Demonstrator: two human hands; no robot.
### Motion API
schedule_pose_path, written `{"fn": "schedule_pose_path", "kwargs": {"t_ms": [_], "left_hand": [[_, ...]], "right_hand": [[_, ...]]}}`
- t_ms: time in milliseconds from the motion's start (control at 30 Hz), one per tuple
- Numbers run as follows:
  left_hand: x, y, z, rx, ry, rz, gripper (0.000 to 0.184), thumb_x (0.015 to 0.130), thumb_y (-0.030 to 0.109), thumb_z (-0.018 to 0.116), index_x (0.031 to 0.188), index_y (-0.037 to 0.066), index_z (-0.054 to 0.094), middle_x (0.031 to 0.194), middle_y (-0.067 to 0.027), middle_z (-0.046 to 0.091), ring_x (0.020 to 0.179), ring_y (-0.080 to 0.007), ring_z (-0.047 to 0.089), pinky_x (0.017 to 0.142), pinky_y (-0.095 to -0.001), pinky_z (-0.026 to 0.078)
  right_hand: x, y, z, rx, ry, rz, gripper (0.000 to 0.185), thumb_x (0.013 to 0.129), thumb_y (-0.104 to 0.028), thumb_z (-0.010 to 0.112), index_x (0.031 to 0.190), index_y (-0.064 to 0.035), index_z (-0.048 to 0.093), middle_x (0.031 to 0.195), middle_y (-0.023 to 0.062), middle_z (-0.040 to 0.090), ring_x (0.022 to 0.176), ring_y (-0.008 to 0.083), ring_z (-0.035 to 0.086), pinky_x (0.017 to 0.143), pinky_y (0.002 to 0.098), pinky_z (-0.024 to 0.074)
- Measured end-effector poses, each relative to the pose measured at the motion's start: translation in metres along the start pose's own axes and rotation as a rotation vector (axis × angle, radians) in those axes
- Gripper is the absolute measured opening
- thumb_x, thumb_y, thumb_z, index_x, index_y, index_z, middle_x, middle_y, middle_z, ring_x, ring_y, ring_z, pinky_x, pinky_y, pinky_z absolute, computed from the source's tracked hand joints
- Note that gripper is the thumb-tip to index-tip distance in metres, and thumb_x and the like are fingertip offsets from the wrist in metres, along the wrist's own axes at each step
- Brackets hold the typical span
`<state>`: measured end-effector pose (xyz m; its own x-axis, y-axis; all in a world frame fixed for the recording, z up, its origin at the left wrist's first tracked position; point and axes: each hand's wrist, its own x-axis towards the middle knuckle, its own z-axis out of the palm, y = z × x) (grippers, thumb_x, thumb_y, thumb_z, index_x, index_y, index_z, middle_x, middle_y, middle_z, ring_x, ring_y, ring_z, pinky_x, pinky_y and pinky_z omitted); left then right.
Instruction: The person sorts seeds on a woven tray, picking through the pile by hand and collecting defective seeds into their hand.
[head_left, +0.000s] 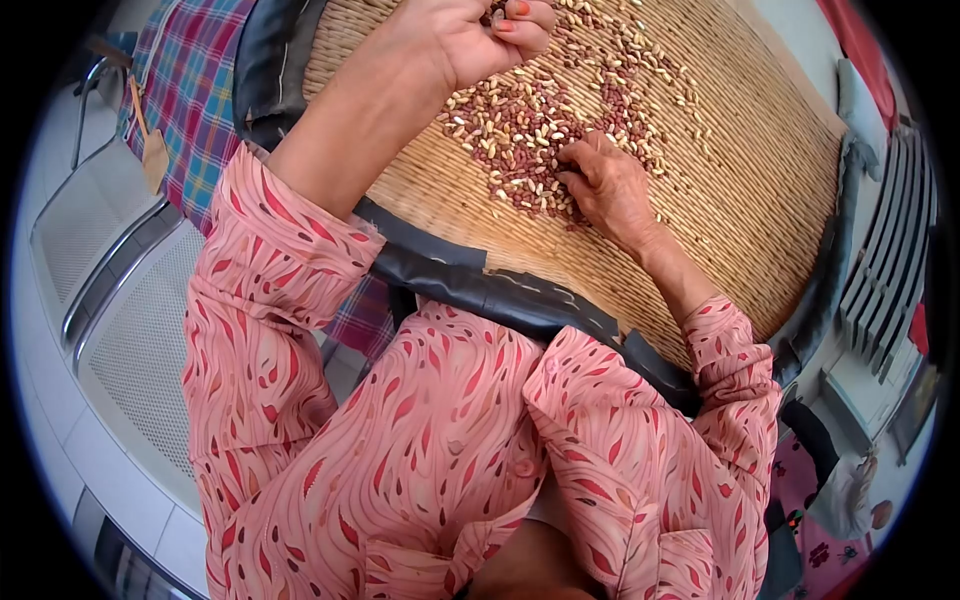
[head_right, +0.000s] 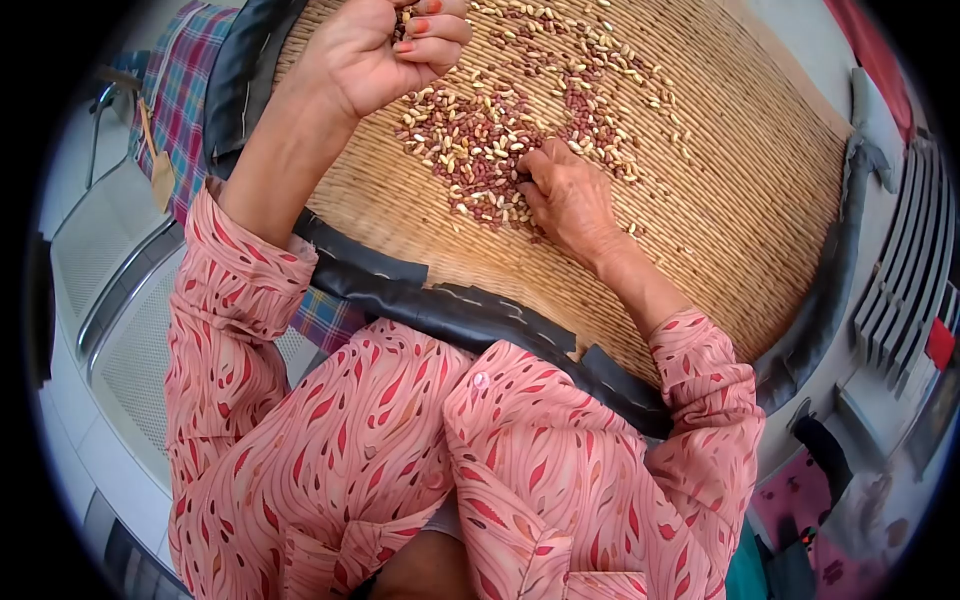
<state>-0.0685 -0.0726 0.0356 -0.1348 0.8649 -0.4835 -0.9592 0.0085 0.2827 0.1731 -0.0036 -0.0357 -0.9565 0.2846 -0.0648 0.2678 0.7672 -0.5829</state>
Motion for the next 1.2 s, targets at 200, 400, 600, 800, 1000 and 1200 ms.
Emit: {"fn": "schedule_pose_path", "kwargs": {"t_ms": [200,400,600,800,1000,1200], "left_hand": [[-0.001,0.0,0.003,-0.007,-0.013,-0.012,0.028,0.104,0.027,0.044,0.081,0.011,0.044,0.061,0.0018,0.036,0.047,-0.0095,0.032,0.037,-0.0213,0.025],[0.005,-0.004,-0.005,0.0,-0.011,-0.033,0.028,0.103,0.027,0.047,0.08,0.011,0.047,0.061,0.0013,0.039,0.047,-0.0095,0.034,0.037,-0.0211,0.026],[0.016,-0.026,-0.024,0.132,0.097,-0.102,0.025,0.1,0.024,0.05,0.081,0.008,0.05,0.065,-0.0003,0.046,0.05,-0.0094,0.04,0.039,-0.0211,0.029],[-0.005,-0.056,0.016,0.422,0.294,-0.091,0.026,0.101,0.028,0.051,0.091,0.004,0.054,0.075,-0.0015,0.049,0.062,-0.0093,0.049,0.047,-0.02,0.042],[-0.016,-0.07,0.03,0.405,0.253,-0.077,0.028,0.101,0.029,0.052,0.095,0.002,0.055,0.082,-0.0044,0.055,0.069,-0.0125,0.055,0.051,-0.0203,0.047],[0.015,-0.041,0.005,0.147,0.131,-0.166,0.028,0.1,0.025,0.048,0.078,0.009,0.051,0.064,-0.0024,0.05,0.051,-0.0118,0.043,0.04,-0.0229,0.031]], "right_hand": [[-0.001,0.0,0.001,-0.025,0.014,-0.026,0.013,0.084,-0.011,0.069,0.094,-0.006,0.065,0.083,0.0083,0.057,0.072,0.0267,0.061,0.064,0.0378,0.0493],[0.0,0.002,0.0,0.006,0.066,-0.044,0.009,0.086,-0.01,0.067,0.093,-0.0062,0.064,0.081,0.0097,0.057,0.071,0.0289,0.061,0.062,0.0392,0.0494],[0.019,0.013,-0.027,0.075,0.275,-0.025,0.005,0.089,-0.009,0.064,0.086,-0.006,0.062,0.081,0.0084,0.064,0.067,0.0225,0.063,0.06,0.0367,0.052],[0.031,-0.013,-0.074,0.335,0.524,-0.012,0.008,0.089,-0.005,0.067,0.097,-0.0026,0.066,0.075,0.0029,0.067,0.059,0.0068,0.058,0.051,0.0218,0.0472],[0.032,-0.038,-0.083,0.502,0.53,-0.11,0.012,0.091,-0.007,0.067,0.102,-0.0021,0.066,0.074,0.0021,0.065,0.059,0.0056,0.057,0.051,0.0209,0.0472],[0.025,0.001,-0.045,0.271,0.367,-0.027,0.005,0.089,-0.006,0.066,0.094,-0.0046,0.066,0.078,0.0039,0.067,0.065,0.0106,0.061,0.052,0.0242,0.0513]]}}
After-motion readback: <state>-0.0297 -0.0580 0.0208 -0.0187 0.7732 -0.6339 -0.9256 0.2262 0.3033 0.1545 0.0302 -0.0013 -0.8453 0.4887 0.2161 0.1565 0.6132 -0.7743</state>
